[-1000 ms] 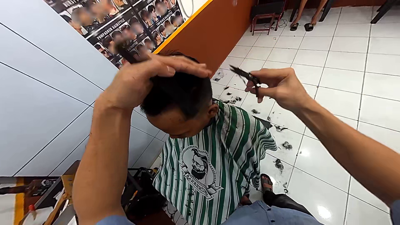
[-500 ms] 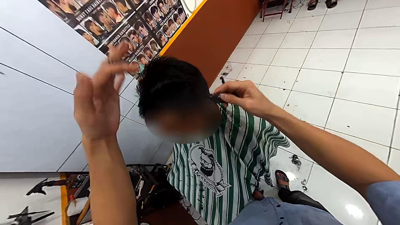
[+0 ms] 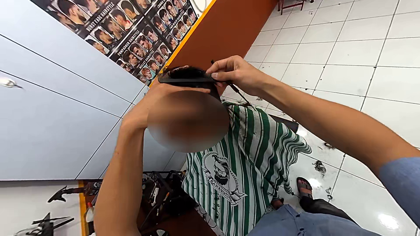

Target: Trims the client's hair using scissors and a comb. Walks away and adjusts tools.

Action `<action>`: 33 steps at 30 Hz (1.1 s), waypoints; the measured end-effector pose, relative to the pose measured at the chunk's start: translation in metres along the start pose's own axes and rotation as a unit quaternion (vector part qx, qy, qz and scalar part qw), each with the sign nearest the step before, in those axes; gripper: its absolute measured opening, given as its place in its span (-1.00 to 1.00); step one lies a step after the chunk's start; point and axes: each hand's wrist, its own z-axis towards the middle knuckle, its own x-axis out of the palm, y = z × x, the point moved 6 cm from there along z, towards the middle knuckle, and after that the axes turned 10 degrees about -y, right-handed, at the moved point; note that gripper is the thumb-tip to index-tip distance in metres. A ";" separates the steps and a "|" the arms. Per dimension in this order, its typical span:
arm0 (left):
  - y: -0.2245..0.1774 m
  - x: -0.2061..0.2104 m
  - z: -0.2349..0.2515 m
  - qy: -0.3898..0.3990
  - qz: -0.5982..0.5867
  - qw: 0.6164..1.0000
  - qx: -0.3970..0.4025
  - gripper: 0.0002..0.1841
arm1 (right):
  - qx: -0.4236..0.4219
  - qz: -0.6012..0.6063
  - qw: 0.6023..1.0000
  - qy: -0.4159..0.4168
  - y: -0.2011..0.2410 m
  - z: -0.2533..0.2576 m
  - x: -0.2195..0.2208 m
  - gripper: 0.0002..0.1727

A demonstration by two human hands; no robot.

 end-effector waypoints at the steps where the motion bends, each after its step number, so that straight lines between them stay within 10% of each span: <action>1: 0.001 0.001 0.003 -0.002 0.005 1.000 -0.004 -0.61 | -0.005 -0.001 1.000 -0.006 0.002 -0.002 0.000 -0.81; 11: -0.006 -0.007 0.007 0.040 -0.130 0.990 -0.028 -0.57 | 0.099 0.061 0.993 -0.029 0.023 -0.023 -0.001 -0.74; 18: -0.005 -0.007 -0.001 -0.049 -0.304 0.943 -0.129 -0.49 | -0.132 -0.180 0.975 -0.015 0.057 -0.060 0.035 -0.81; 21: -0.003 -0.005 0.005 -0.021 -0.308 0.941 -0.140 -0.36 | -0.004 -0.028 0.992 -0.121 0.045 -0.058 0.000 -0.67; 24: 0.000 -0.006 0.007 0.024 -0.304 0.942 -0.136 -0.38 | 0.126 0.199 0.916 -0.326 0.012 -0.063 -0.056 -0.59; 26: 0.004 -0.008 0.008 0.039 -0.321 0.937 -0.133 -0.43 | 0.160 0.150 0.911 -0.350 -0.007 -0.067 -0.068 -0.69; 33: 0.011 -0.013 0.008 0.027 -0.348 0.931 -0.106 -0.50 | -0.067 -0.118 0.990 0.022 0.029 -0.069 -0.003 -0.19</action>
